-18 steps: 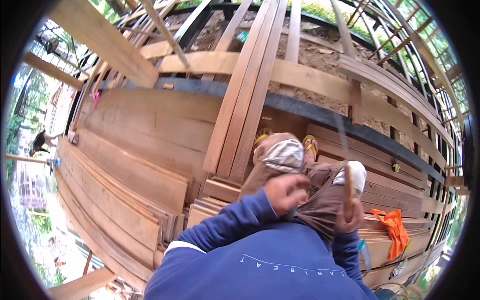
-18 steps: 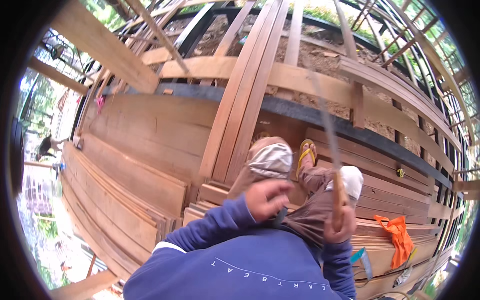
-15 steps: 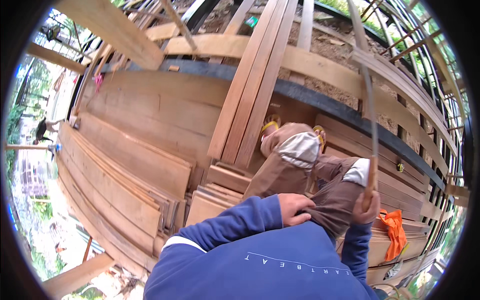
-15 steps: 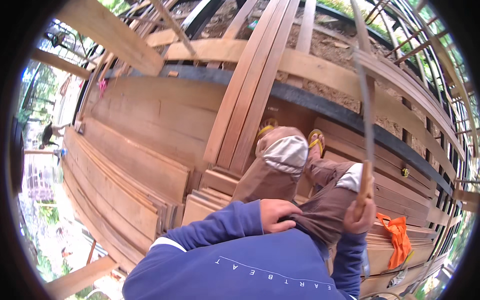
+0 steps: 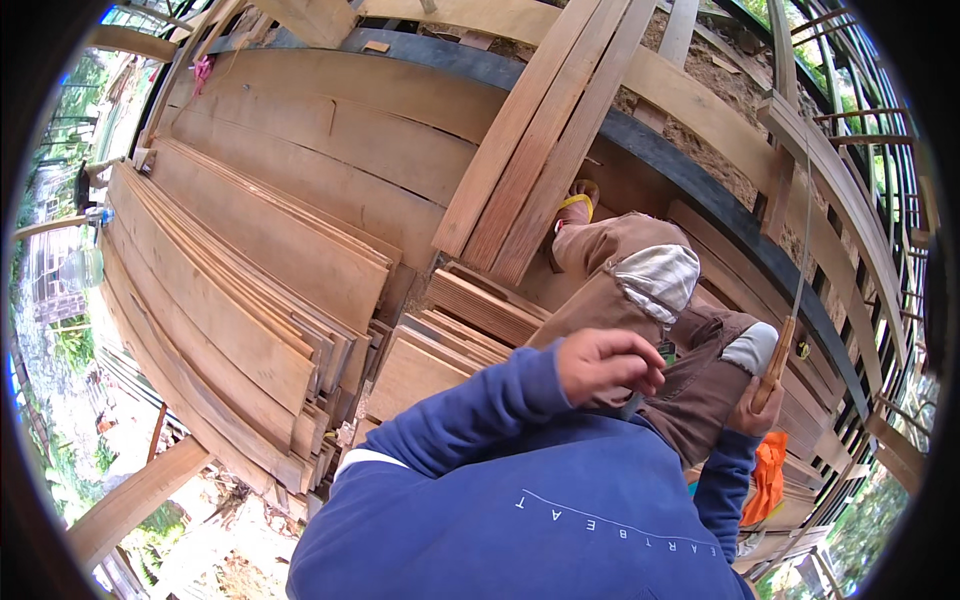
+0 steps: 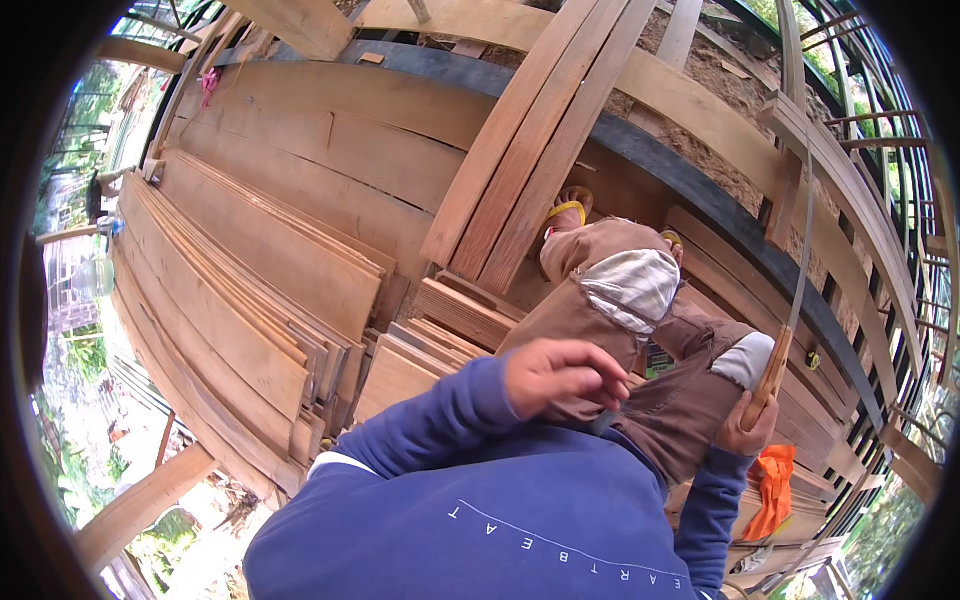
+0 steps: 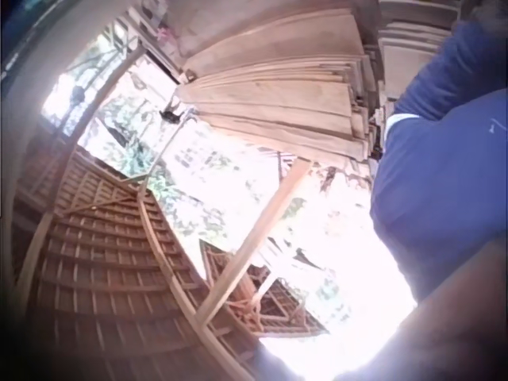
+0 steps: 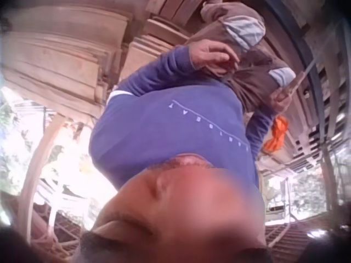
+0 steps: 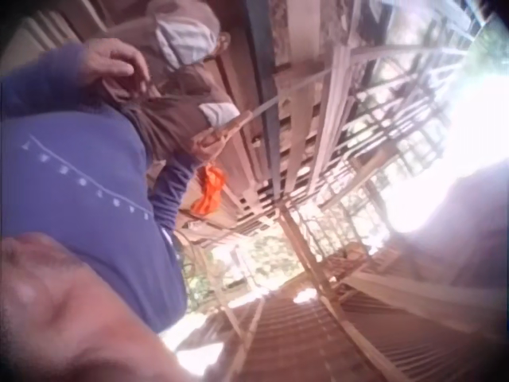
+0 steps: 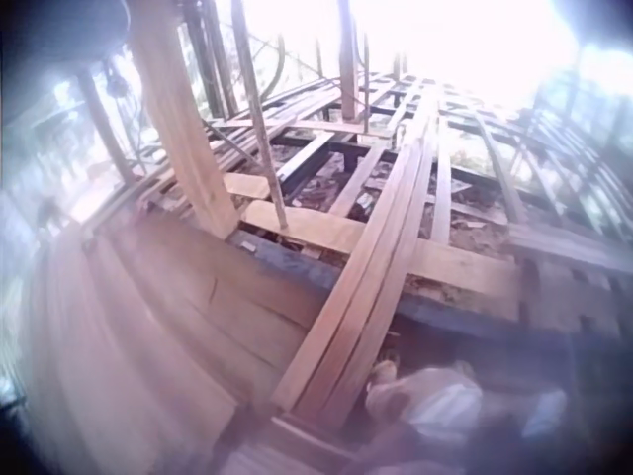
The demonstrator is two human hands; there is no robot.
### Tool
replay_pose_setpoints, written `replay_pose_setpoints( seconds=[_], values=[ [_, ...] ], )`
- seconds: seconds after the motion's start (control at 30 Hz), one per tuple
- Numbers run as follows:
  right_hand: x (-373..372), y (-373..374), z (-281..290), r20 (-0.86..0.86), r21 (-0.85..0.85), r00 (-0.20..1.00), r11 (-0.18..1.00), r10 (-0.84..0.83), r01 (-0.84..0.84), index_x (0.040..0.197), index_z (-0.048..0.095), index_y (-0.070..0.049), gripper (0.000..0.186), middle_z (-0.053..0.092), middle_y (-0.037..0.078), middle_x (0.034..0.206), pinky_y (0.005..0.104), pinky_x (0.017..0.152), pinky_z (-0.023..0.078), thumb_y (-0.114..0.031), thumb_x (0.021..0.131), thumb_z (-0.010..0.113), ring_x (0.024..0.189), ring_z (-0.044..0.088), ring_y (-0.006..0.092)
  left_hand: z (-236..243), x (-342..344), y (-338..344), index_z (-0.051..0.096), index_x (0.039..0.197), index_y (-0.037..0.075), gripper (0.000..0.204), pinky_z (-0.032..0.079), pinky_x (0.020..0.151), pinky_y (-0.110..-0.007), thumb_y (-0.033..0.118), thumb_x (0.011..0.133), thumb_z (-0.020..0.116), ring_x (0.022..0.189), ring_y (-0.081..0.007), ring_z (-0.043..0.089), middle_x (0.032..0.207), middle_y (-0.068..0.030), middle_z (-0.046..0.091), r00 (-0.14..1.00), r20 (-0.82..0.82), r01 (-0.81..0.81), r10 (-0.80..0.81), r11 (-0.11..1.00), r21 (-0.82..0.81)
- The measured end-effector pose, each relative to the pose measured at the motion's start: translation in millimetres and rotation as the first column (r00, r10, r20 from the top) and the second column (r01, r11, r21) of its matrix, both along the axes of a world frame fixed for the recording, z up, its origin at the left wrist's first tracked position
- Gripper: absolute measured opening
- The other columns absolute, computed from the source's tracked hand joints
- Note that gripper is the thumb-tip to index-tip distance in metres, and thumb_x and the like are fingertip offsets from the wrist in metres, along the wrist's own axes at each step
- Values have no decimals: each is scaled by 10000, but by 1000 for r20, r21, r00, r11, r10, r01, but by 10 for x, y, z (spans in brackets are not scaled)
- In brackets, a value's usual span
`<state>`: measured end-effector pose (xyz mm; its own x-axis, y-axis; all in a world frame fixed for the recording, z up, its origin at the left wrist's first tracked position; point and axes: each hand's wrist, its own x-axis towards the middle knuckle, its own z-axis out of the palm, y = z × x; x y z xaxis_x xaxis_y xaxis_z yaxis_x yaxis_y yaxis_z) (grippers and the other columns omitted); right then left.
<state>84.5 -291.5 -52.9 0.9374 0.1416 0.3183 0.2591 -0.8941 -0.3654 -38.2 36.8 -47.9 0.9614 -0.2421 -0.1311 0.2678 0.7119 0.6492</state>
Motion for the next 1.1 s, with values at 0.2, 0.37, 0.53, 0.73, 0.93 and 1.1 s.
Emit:
replay_pose_setpoints(
  seconds=[0.2,0.37,0.53,0.73,0.93,1.1],
  values=[
    [-27,-3,13,-5,-28,1000,999,-27,26,1005,575,-22,175,598,147,826,356,683,483,-142,892,634,718,587,266,-1105,-450,845,564,1107,-23,326,552,842,-413,251,988,433,859,-278,670,1003,-162,665,771,-545,-422,329,905,-51],
    [10,-21,-24,13,-27,1000,999,18,-18,1020,580,-22,190,612,152,845,365,699,485,-148,890,637,740,601,275,-2760,-759,784,498,1164,-35,321,563,805,-456,213,966,454,877,-309,661,997,-163,661,197,-882,-624,427,749,223],
    [29,-101,-89,54,-73,998,997,18,-14,1039,587,-17,213,617,154,853,363,707,487,-151,883,645,752,608,279,-3057,-483,156,422,1299,1,459,514,901,-444,250,934,545,1104,-321,581,1288,-215,535,312,-905,-309,289,932,191],
    [44,-162,-99,11,-69,1000,997,17,-16,1046,587,-8,226,625,149,859,363,711,489,-144,877,650,751,609,278,-3493,-310,34,366,1380,22,654,463,958,-447,347,875,626,1174,-309,534,1381,-223,444,226,-922,-463,315,867,183],
    [54,-106,-68,36,-107,998,993,58,-54,1050,590,-10,228,628,164,880,367,730,488,-146,876,649,777,616,286,-3982,-290,323,361,1395,8,840,380,1039,-456,439,777,731,1285,-339,384,1447,-190,347,178,-903,-383,392,873,303],
    [60,-121,-51,-4,-135,999,990,42,-42,1058,591,-14,234,632,166,899,373,743,485,-157,880,643,804,618,296,-3860,-109,300,391,1358,-6,873,438,1006,-487,425,725,810,1255,-330,410,1414,-155,384,50,-864,-512,501,756,409]
  ],
)
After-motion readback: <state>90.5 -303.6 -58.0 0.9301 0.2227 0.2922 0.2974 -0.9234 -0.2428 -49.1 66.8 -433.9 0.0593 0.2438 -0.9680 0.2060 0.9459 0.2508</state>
